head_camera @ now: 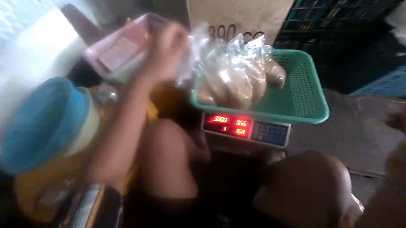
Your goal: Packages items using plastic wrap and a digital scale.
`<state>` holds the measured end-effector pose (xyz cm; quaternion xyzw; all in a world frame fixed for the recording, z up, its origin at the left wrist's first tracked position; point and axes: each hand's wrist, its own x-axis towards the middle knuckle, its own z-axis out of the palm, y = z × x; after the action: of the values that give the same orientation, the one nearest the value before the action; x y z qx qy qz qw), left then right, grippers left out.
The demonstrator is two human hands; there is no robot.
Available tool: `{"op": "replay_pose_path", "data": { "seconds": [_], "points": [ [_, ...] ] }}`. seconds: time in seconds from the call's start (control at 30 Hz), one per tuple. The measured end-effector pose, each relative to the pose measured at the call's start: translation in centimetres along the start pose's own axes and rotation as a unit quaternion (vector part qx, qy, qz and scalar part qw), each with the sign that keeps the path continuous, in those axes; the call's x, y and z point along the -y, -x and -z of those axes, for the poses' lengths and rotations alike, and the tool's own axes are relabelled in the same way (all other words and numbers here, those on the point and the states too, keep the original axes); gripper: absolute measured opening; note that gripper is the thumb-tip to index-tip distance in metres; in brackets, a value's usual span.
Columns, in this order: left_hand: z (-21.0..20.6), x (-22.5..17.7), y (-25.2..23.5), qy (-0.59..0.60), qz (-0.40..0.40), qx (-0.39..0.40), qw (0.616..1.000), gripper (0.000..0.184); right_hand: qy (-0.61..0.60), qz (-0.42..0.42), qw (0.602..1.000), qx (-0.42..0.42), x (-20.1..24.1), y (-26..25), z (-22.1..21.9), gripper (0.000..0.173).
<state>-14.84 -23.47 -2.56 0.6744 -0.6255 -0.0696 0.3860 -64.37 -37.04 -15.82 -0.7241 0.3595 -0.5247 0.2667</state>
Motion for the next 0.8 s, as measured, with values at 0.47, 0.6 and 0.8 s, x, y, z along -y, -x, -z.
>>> {"op": "replay_pose_path", "data": {
  "seconds": [0.47,0.6,0.8],
  "points": [
    [-17.6,-3.0,-3.3,0.224,0.055,0.122,0.965,0.045,-0.115,-0.028,0.993,0.022,2.5,-9.1,-14.5,0.006],
    [-17.4,-3.6,-3.5,0.223,0.07,0.136,0.963,0.021,-0.196,-0.04,0.98,-0.016,3.2,-8.6,-15.8,0.011],
    [-18.1,-2.6,-3.4,0.368,0.04,0.084,0.925,0.017,-0.154,0.005,0.986,0.064,3.0,-8.2,-16.7,0.017]
  ]
}}
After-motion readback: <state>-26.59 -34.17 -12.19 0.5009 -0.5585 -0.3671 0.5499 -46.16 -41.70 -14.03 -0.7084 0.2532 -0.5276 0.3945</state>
